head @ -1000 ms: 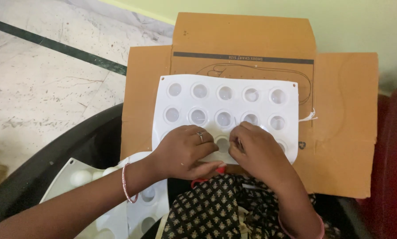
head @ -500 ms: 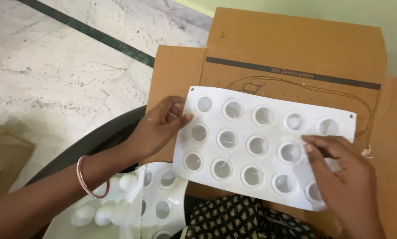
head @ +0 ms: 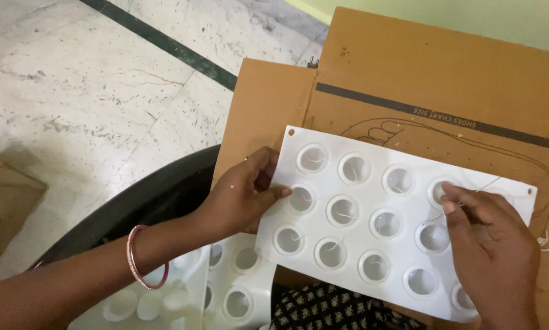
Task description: Preparing and inserting wicks into silicone candle molds using a needle and scissors.
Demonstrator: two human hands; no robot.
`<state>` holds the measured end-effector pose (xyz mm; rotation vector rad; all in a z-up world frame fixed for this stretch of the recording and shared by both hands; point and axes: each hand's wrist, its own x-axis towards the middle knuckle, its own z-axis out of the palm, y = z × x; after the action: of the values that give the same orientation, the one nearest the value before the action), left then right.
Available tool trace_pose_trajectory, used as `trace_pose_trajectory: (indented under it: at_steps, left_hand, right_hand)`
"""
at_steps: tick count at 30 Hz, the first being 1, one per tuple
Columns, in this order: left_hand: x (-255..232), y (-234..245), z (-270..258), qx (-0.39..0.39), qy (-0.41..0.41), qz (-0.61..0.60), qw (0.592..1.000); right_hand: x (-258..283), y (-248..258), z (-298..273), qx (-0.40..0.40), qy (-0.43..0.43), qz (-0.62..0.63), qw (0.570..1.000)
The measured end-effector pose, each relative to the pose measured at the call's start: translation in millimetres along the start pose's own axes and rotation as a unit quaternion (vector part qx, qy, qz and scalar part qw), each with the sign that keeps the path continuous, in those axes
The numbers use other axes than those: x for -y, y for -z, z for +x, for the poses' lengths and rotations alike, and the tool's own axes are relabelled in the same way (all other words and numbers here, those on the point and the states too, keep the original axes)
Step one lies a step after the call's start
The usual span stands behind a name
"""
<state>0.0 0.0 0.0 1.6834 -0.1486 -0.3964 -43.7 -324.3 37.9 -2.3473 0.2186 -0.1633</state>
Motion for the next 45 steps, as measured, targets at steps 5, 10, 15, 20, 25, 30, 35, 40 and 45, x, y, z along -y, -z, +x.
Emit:
trace_pose_trajectory:
  at_steps: [5, 10, 15, 20, 25, 30, 35, 40, 45]
  left_hand:
    - [6.2, 1.1, 1.5, 0.005, 0.029, -0.021, 0.999]
    - [-11.3, -2.5, -6.2, -0.029, -0.012, 0.032, 0.999]
    - [-5.7, 0.7, -3.7, -0.032, -0.073, 0.051, 0.996]
    - [4.9, 4.0, 3.7, -0.042, 0.007, 0.055, 0.998]
    - [-22.4, -4.0, 7.6, -0.045, 0.118, 0.093, 0.988]
    - [-22.6, -9.7, 9.1, 0.018, 0.203, 0.162, 0.965]
    - [-4.4, -10.1, 10.9, 0.012, 0.205, 0.105, 0.973]
    - [-1.7, -14.8, 9.9, -0.016, 0.232, 0.068, 0.970]
    - [6.9, -15.4, 6.7, -0.036, 0.193, 0.018, 0.980]
  right_hand:
    - [-11.6, 3.0, -2.5, 0.000, 0.021, 0.009, 1.000]
    - [-31.3, -5.7, 2.7, 0.010, 0.026, 0.082, 0.996]
    - [-19.8, -5.8, 3.1, -0.018, -0.030, 0.136, 0.990]
    - [-50.5, 11.1, -5.5, -0.084, -0.006, 0.270, 0.959]
    - [-69.3, 32.8, -7.6, -0.185, -0.002, 0.244, 0.952]
    - [-85.4, 46.3, -3.8, -0.170, -0.092, 0.226, 0.955]
    - [-84.7, 40.5, -5.1, -0.168, -0.104, 0.245, 0.949]
    - [-72.9, 37.3, -0.2, -0.129, -0.201, 0.223, 0.945]
    - [-83.2, 29.6, -4.8, -0.101, -0.178, 0.300, 0.932]
